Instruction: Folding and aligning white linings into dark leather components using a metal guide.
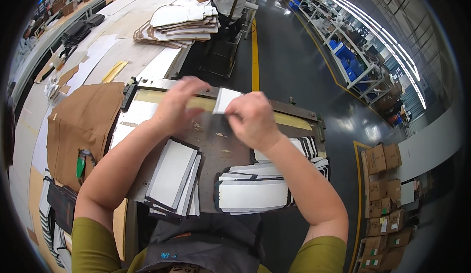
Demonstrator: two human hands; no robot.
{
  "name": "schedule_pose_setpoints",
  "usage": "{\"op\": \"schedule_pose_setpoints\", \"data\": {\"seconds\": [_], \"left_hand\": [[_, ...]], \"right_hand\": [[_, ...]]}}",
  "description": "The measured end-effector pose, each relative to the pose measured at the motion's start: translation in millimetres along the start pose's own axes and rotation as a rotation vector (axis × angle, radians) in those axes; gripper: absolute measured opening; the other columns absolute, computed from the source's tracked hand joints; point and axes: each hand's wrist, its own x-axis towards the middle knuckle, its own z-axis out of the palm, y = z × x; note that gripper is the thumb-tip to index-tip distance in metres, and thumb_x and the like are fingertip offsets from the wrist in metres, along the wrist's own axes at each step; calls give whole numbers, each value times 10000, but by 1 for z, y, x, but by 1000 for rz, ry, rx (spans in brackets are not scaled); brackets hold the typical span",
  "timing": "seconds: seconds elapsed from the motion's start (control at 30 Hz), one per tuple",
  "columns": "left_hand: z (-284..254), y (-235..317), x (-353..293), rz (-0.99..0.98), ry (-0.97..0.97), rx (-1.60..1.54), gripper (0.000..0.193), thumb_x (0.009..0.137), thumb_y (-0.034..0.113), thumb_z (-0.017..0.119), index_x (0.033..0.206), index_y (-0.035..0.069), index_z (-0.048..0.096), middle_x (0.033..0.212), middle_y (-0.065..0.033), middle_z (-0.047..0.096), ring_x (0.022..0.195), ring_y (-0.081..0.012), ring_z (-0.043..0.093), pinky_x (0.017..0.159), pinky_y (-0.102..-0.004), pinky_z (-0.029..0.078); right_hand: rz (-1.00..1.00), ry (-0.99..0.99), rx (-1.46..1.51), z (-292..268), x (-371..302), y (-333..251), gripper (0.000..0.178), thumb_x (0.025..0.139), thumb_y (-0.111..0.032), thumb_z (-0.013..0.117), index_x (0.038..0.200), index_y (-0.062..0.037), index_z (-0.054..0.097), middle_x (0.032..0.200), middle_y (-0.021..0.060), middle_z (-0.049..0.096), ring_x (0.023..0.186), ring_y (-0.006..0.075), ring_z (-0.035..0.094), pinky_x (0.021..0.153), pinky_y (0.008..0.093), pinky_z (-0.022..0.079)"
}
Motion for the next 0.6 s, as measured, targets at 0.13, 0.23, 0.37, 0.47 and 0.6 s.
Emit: {"op": "schedule_pose_setpoints", "data": {"seconds": [0.13,0.23,0.37,0.47,0.6], "left_hand": [[21,-16,-18,183,-295,32,379,807,51,702,1174,144,697,1293,-73,629,1236,-302,555,1064,-404,435],[21,-12,-19,147,-256,66,345,828,27,664,1144,154,721,1239,-47,661,1225,-276,566,1062,-405,430],[14,-10,-17,134,-318,60,306,819,50,681,1088,177,750,1231,-35,670,1199,-252,584,1050,-392,426],[10,-3,-15,123,-316,120,291,818,78,694,1072,205,761,1228,-20,676,1191,-238,588,1050,-388,420],[17,-6,-18,50,-236,231,296,832,122,701,1093,248,764,1251,4,680,1185,-223,591,1059,-390,410]], "right_hand": [[83,-214,212,12,-3,-19,76,723,-53,727,762,-80,667,769,82,693,795,294,650,835,414,473],[316,-544,295,10,-9,-1,210,759,-118,768,948,-55,703,999,140,720,972,313,661,913,410,482],[268,-600,124,17,-22,18,650,810,-263,797,1369,-42,548,1521,186,428,1383,335,440,1131,380,385],[211,-535,102,30,-32,21,595,845,-229,747,1367,-26,545,1509,194,439,1390,336,428,1153,413,354],[141,-543,10,36,-27,18,614,845,-137,705,1415,-35,501,1517,189,431,1407,325,411,1166,410,339]]}}
